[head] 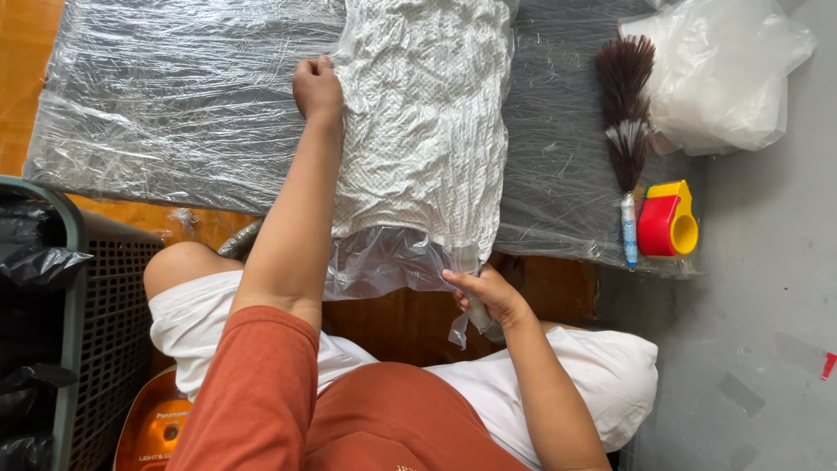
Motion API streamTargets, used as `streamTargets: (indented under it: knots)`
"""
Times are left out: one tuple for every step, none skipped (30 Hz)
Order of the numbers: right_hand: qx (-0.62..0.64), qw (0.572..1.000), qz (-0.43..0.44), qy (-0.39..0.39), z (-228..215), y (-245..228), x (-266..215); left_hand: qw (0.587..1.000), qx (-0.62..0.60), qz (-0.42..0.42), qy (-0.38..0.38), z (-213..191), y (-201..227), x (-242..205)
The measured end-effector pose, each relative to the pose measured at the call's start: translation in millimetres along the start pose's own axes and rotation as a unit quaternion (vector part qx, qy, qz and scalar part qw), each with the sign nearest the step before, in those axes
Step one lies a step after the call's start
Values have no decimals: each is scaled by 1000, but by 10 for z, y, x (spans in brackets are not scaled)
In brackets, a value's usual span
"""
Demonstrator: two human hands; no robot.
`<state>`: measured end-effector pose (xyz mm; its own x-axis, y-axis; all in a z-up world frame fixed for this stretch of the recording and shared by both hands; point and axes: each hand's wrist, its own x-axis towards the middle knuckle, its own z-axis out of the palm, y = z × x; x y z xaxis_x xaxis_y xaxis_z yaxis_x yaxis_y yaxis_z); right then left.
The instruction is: The person is preparing a pillow for storage or shipping by stuffing it into a plastic sleeve and using a vacuum cleaner to remove the air and compress it.
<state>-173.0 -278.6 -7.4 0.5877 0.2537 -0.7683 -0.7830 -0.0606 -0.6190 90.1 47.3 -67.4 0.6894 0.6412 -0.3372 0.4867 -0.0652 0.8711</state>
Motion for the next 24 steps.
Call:
streamTargets:
  knots:
    - [0, 1000, 1, 2, 15, -21, -7, 1000, -1, -1, -2, 57, -30, 39]
    - [5, 1000, 5, 4, 27, -30, -22, 999, -42, 12, 27, 97, -89, 63]
    - [9, 1000, 8, 6, 38, -39, -39, 995, -82, 25, 55, 137, -148, 84]
    - [9, 1000, 10, 5, 41, -39, -38, 995, -82, 24, 56, 110, -110, 63]
    - [11, 1000, 7, 3, 42, -43, -40, 998, -38, 18, 45, 84, -67, 39]
    - [14, 1000, 3, 1, 43, -45, -40, 999, 7, 14, 33, 68, -10, 17]
    - [16, 1000, 3, 1, 37, -36, -27, 999, 8, 15, 32, 75, -28, 116]
    - [17, 1000, 4, -3, 23, -29, -21, 995, 58, 68, 40, 99, -43, 210]
    - [18, 1000, 4, -8, 11, -21, -13, 985, 108, 122, 48, 123, -58, 304]
    - [19, 1000, 4, -6, 26, -41, -30, 986, 108, 122, 46, 134, -45, 365]
    - [20, 1000, 0, -6, 45, -60, -44, 978, 127, 162, 24, 143, -33, 428]
    - [21, 1000, -4, -7, 65, -80, -59, 969, 146, 201, 2, 146, -30, 492]
    - [21, 1000, -3, -5, 58, -72, -51, 969, 145, 200, 1, 153, 15, 499]
    - [23, 1000, -2, -3, 53, -62, -45, 974, 125, 185, -23, 156, 57, 506]
    - [25, 1000, -1, -1, 47, -53, -36, 979, 104, 170, -47, 160, 98, 514]
    - [25, 1000, 0, 1, 50, -64, -42, 979, 104, 169, -49, 173, 120, 525]
    - [25, 1000, 0, -4, 52, -75, -43, 984, 72, 153, -47, 188, 140, 538]
    - [25, 1000, 2, -9, 52, -69, -61, 989, 41, 136, -46, 207, 131, 534]
    - [25, 1000, 6, -7, 39, -38, -55, 989, 42, 132, -48, 193, 169, 469]
    - [26, 1000, 3, -5, 26, -20, -35, 994, -3, 106, -42, 176, 224, 418]
    - [27, 1000, 0, -3, 10, -3, -15, 995, -47, 79, -35, 160, 281, 368]
    - [28, 1000, 3, -1, -5, 16, -18, 995, -46, 76, -37, 174, 233, 434]
    - [29, 1000, 1, 1, -22, 35, -21, 993, -82, 86, -12, 191, 185, 499]
    - [28, 1000, -3, 3, -39, 48, -18, 988, -119, 96, 14, 209, 145, 569]
